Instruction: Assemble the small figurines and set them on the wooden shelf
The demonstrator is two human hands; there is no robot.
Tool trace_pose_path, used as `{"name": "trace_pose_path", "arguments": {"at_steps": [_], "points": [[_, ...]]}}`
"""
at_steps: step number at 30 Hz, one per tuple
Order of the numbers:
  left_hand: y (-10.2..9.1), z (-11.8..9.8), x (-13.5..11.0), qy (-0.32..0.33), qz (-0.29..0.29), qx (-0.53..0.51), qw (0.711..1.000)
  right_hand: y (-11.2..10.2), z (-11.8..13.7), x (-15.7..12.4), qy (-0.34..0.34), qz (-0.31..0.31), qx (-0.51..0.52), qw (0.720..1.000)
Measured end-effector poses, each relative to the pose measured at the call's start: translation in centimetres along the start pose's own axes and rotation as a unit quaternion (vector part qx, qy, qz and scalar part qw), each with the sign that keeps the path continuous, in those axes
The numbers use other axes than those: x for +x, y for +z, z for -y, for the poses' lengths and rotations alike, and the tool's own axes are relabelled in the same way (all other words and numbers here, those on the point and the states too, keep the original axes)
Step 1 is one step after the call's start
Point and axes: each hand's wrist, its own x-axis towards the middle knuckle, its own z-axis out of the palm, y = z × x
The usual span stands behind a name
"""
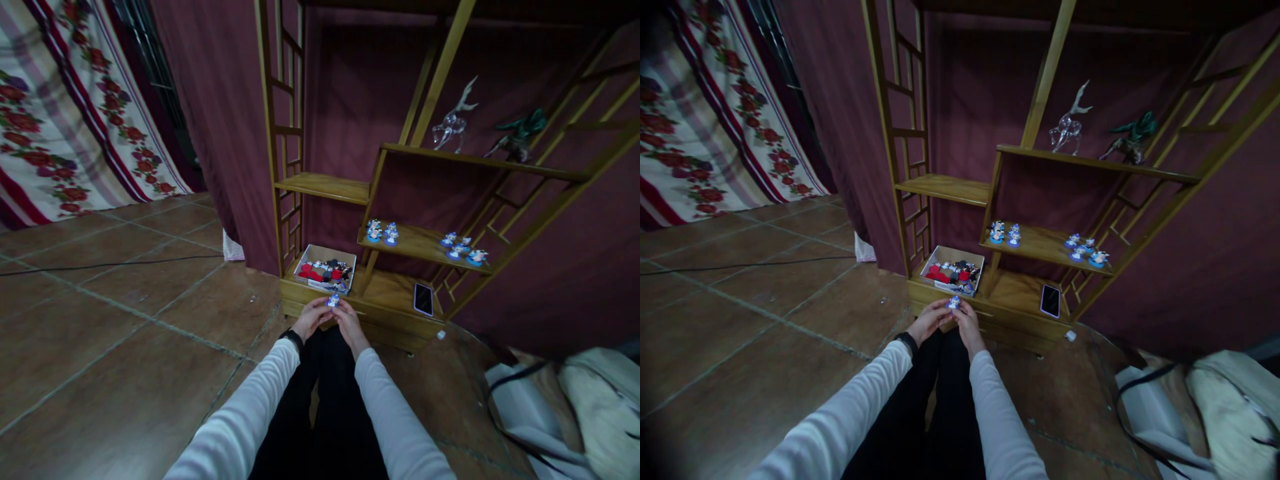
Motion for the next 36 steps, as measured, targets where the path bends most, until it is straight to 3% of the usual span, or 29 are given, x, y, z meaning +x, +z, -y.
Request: {"name": "trace_pose_path", "arguments": {"at_steps": [4, 11, 15, 19, 24, 31, 36], "points": [[-0.3, 0.4, 0.5, 0.029, -0.018, 0.013, 0.999, 0.0, -0.5, 0.6, 0.009, 0.005, -0.012, 1.0], [-1.6, 0.5, 2.0, 0.037, 0.003, 0.013, 0.999, -0.4, -0.9, 2.0, 0.032, 0.006, -0.057, 0.998], [-1.2, 0.9, 3.0, 0.028, -0.017, 0.011, 0.999, -1.0, -0.7, 2.7, 0.046, 0.005, -0.064, 0.997], [-0.6, 1.7, 3.4, 0.063, -0.048, -0.031, 0.996, -1.0, -0.6, 3.2, 0.057, 0.028, -0.055, 0.996], [-0.5, 2.4, 2.9, 0.108, -0.015, -0.079, 0.991, -1.0, -1.0, 3.3, 0.046, 0.028, -0.015, 0.998], [-1.0, 1.8, 2.4, 0.093, 0.063, -0.097, 0.989, -1.3, -1.5, 3.7, -0.001, 0.004, 0.044, 0.999], [-0.9, 1.7, 2.3, 0.092, 0.056, -0.095, 0.99, -1.0, -1.3, 3.6, -0.019, 0.014, 0.042, 0.999]]}}
